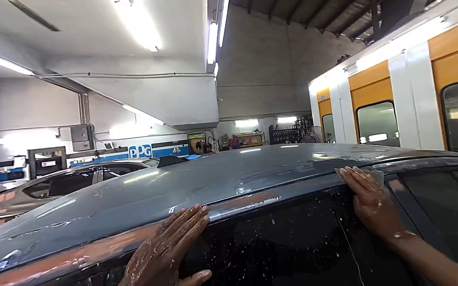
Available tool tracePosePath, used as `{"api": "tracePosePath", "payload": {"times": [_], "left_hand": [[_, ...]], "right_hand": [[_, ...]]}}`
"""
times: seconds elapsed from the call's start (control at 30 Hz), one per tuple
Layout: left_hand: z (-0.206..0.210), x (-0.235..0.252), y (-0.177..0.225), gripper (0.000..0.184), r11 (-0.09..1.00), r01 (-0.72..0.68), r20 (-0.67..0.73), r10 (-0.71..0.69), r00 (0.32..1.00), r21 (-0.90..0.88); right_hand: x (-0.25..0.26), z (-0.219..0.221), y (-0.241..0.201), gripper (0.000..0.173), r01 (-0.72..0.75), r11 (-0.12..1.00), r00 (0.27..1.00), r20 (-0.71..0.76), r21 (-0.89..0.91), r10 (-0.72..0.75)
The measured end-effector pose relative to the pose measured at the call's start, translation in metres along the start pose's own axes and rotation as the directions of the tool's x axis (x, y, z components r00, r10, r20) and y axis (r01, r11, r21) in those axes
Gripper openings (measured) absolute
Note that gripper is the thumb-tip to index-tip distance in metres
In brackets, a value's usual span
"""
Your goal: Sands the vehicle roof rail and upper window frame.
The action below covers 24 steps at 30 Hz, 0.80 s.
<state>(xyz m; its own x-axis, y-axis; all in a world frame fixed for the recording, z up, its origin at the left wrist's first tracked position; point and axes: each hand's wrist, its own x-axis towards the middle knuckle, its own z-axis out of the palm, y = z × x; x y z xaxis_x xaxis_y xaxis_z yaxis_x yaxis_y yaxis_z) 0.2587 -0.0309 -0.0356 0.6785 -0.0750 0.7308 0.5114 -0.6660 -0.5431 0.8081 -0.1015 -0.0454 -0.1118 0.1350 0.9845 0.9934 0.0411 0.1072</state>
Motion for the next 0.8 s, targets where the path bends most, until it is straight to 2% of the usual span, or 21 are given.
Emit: {"api": "tracePosePath", "payload": {"times": [0.03, 0.1, 0.2, 0.23, 0.27, 0.33, 0.43, 0.5, 0.53, 0.57, 0.6, 0.73, 0.77, 0.8], "left_hand": [[0.0, 0.0, 0.0, 0.09, 1.0, 0.003, 0.002, -0.003, 1.0, -0.006], [-0.002, -0.002, -0.002, 0.089, 0.999, 0.022, 0.014, -0.021, 1.0, -0.026], [-0.011, -0.004, -0.002, 0.088, 0.995, 0.056, 0.073, -0.051, 0.996, -0.081], [-0.016, -0.002, 0.0, 0.088, 0.992, 0.071, 0.099, -0.06, 0.993, -0.109], [-0.019, -0.001, 0.002, 0.088, 0.989, 0.082, 0.113, -0.069, 0.991, -0.12], [-0.023, 0.001, 0.005, 0.083, 0.989, 0.104, 0.117, -0.092, 0.989, -0.1], [-0.025, -0.013, 0.013, 0.079, 0.988, 0.155, 0.078, -0.152, 0.985, -0.027], [-0.021, -0.023, 0.019, 0.08, 0.98, 0.197, -0.013, -0.196, 0.98, 0.024], [-0.016, -0.024, 0.021, 0.08, 0.975, 0.216, -0.064, -0.213, 0.975, 0.058], [-0.011, -0.024, 0.022, 0.082, 0.97, 0.229, -0.099, -0.22, 0.97, 0.083], [-0.009, -0.024, 0.021, 0.083, 0.969, 0.229, -0.111, -0.219, 0.969, 0.09], [-0.009, -0.026, 0.017, 0.083, 0.976, 0.215, -0.142, -0.209, 0.968, 0.031], [-0.01, -0.029, 0.016, 0.083, 0.974, 0.224, -0.152, -0.219, 0.964, 0.021], [-0.015, -0.034, 0.013, 0.081, 0.972, 0.236, -0.155, -0.232, 0.96, 0.01]], "right_hand": [[0.001, 0.004, -0.021, 0.053, -0.063, 0.998, 0.998, -0.017, -0.028, 0.063], [0.009, 0.017, -0.098, 0.045, -0.096, 0.995, 0.992, -0.08, -0.008, 0.095], [0.016, 0.026, -0.261, 0.036, 0.002, 0.985, 0.999, -0.046, 0.175, 0.007], [0.018, 0.024, -0.303, 0.038, 0.054, 0.966, 0.999, -0.008, 0.254, -0.054], [0.02, 0.023, -0.326, 0.041, 0.113, 0.938, 0.99, 0.041, 0.326, -0.134], [0.025, 0.021, -0.317, 0.044, 0.187, 0.924, 0.977, 0.033, 0.332, -0.21], [0.009, 0.018, -0.205, 0.037, 0.111, 0.978, 0.993, -0.06, 0.178, -0.102], [0.003, 0.013, -0.132, 0.044, 0.065, 0.988, 0.996, -0.065, 0.137, -0.057], [0.005, 0.013, -0.119, 0.048, 0.042, 0.992, 0.996, -0.082, 0.119, -0.033], [0.008, 0.014, -0.128, 0.048, 0.018, 0.994, 0.994, -0.106, 0.11, -0.006], [0.011, 0.016, -0.157, 0.046, -0.001, 0.992, 0.992, -0.127, 0.125, 0.017], [0.03, 0.033, -0.33, 0.037, 0.082, 0.97, 0.995, -0.082, 0.227, -0.065], [0.037, 0.035, -0.354, 0.038, 0.127, 0.962, 0.991, -0.07, 0.241, -0.113], [0.043, 0.036, -0.36, 0.037, 0.165, 0.955, 0.986, -0.068, 0.245, -0.153]]}}
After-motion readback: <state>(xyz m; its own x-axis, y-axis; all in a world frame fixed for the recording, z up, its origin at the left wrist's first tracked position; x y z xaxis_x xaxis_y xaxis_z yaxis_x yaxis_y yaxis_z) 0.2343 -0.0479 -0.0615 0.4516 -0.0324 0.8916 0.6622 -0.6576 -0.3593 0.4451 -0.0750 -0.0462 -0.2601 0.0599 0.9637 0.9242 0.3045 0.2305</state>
